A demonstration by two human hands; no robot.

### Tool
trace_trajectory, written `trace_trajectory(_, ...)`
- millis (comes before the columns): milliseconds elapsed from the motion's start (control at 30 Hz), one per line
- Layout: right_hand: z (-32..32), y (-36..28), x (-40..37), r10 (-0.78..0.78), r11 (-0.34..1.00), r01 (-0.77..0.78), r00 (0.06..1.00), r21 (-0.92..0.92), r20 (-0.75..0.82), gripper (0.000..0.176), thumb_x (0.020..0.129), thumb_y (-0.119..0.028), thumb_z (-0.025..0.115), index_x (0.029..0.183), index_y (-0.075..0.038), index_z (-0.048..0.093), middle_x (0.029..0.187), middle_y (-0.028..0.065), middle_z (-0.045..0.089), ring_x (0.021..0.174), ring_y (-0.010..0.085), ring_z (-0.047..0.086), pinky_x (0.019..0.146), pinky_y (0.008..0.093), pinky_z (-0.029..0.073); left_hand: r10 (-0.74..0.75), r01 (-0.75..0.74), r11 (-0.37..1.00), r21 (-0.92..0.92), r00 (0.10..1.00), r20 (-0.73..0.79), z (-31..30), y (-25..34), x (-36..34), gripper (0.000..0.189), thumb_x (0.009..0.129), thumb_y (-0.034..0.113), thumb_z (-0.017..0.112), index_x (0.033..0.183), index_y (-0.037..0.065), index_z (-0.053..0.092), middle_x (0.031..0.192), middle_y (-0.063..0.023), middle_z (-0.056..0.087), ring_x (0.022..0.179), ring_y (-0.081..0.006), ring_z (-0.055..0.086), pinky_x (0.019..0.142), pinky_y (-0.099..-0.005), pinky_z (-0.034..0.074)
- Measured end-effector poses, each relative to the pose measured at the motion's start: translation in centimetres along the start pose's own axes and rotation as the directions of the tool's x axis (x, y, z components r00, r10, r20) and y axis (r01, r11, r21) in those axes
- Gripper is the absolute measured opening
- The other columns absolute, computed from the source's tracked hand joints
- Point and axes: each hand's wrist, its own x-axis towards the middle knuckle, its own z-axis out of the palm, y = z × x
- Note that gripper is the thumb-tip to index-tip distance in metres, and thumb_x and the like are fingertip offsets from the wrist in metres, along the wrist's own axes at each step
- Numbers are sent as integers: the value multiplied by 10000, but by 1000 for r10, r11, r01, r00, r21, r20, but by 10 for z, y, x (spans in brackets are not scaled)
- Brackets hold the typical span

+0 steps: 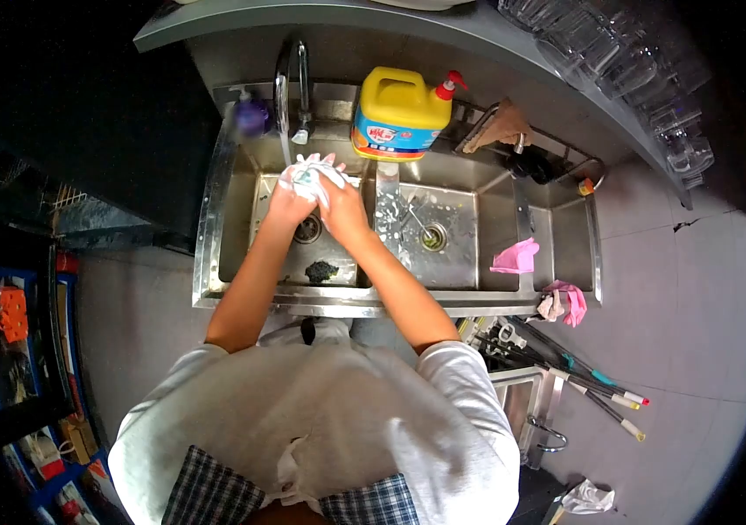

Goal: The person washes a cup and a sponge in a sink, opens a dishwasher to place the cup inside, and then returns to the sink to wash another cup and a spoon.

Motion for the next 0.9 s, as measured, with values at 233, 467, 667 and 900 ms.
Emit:
trace_trajectory(233, 1, 2, -4, -178, 984, 177, 983, 13, 51, 386, 688, 62, 591, 1065, -23, 600, 1040, 211, 597, 972, 379, 571, 842, 399, 469, -61, 59, 973, -223, 998, -3, -33, -2, 9, 353, 895, 272, 391, 995, -35, 532, 1070, -172, 567, 1085, -344, 487, 982, -491, 354)
trace_trajectory(467, 16, 13, 25, 272, 958, -246, 940, 144, -208, 333, 714, 49, 526, 1035, -4, 599, 996, 235, 598, 940, 389, 577, 796, 400, 477, 356, -242, 864, 442, 914, -195, -13, -18, -2, 281, 918, 285, 426, 1038, 62, 547, 1064, -97, 595, 1000, -249, 553, 938, -398, 414)
trace_trajectory(667, 30, 0, -3, 141, 985, -124, 979, 118, -148, 330, 717, 56, 558, 1044, 21, 585, 935, 233, 613, 882, 351, 617, 776, 342, 477, 96, -129, 988, -86, 943, -319, -36, 29, 25, 319, 865, 279, 443, 989, 2, 539, 952, -144, 605, 911, -312, 563, 878, -424, 435)
trace_trajectory(900, 42, 53, -12, 484, 859, -423, 855, 290, -189, 272, 749, 36, 512, 1008, 40, 599, 863, 158, 644, 792, 195, 607, 738, 296, 465, -60, 18, 974, -227, 982, -181, -104, 64, 43, 232, 866, 239, 494, 888, 17, 557, 885, -124, 600, 889, -283, 570, 817, -481, 451)
